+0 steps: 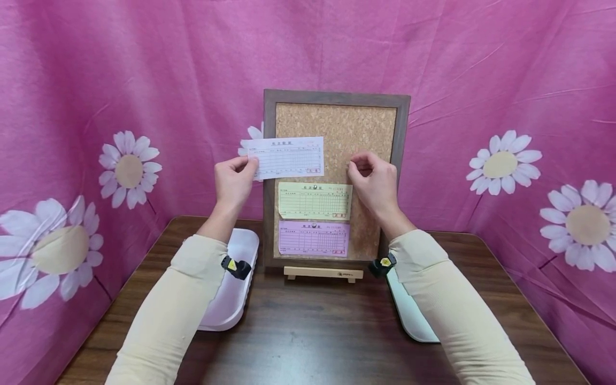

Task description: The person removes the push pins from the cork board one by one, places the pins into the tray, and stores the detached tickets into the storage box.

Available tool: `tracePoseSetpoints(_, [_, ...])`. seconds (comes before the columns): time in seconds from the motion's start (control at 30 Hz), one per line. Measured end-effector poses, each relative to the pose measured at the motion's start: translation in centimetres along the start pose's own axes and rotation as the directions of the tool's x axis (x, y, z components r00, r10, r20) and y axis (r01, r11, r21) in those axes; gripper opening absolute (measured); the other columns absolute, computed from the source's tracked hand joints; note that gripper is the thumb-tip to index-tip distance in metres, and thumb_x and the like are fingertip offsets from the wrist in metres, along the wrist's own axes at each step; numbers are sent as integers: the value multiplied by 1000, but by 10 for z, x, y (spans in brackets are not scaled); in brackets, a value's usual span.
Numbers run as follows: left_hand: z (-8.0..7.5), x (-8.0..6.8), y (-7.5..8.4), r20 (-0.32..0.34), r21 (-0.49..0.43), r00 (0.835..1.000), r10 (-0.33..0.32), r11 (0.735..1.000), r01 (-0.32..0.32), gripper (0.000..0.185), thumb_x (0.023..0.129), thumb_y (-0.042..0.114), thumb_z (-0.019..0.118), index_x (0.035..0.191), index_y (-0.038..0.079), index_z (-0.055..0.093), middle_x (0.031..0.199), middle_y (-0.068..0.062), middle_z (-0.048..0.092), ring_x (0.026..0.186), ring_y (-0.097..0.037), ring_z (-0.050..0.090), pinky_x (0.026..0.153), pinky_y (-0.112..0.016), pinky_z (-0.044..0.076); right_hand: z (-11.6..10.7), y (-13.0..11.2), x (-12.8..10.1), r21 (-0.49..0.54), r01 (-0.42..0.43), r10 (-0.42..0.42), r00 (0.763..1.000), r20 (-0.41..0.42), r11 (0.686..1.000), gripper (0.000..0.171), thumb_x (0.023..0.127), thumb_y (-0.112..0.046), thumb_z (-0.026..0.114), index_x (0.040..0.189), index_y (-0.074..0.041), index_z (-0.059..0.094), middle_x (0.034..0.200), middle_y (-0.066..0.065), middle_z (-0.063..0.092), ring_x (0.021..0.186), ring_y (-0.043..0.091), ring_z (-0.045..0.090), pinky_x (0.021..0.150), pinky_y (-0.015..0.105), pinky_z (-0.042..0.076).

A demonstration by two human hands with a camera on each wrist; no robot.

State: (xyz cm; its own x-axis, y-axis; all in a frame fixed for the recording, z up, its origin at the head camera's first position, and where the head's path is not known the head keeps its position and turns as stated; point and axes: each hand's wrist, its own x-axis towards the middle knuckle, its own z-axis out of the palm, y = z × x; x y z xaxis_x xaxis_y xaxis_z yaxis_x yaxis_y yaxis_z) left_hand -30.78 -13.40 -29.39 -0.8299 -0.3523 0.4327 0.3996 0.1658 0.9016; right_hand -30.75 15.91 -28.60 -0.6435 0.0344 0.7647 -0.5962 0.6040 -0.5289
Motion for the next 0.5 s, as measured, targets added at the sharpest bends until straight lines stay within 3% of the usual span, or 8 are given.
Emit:
tracePoseSetpoints(0.3, [-5,3,-1,-17,21,1000,1,1000,-1,25,96,11,71,107,-9,82,68,16,64,63,2,58,62,-15,47,-9,3,-3,3,-27,28,1000,-13,1000,12,93,-3,70,100,5,77,93,20,80,81,19,70,71,4,46])
tracePoseSetpoints(0.5, [-8,3,-3,-13,10,1000,-4,1000,4,25,95,10,72,108,-9,82,68,19,64,65,2,58,63,-15,47,-14,8,-6,1,-12,12,1000,-12,1000,10,93,-2,71,98,5,76,91,20,80,81,24,72,72,3,46])
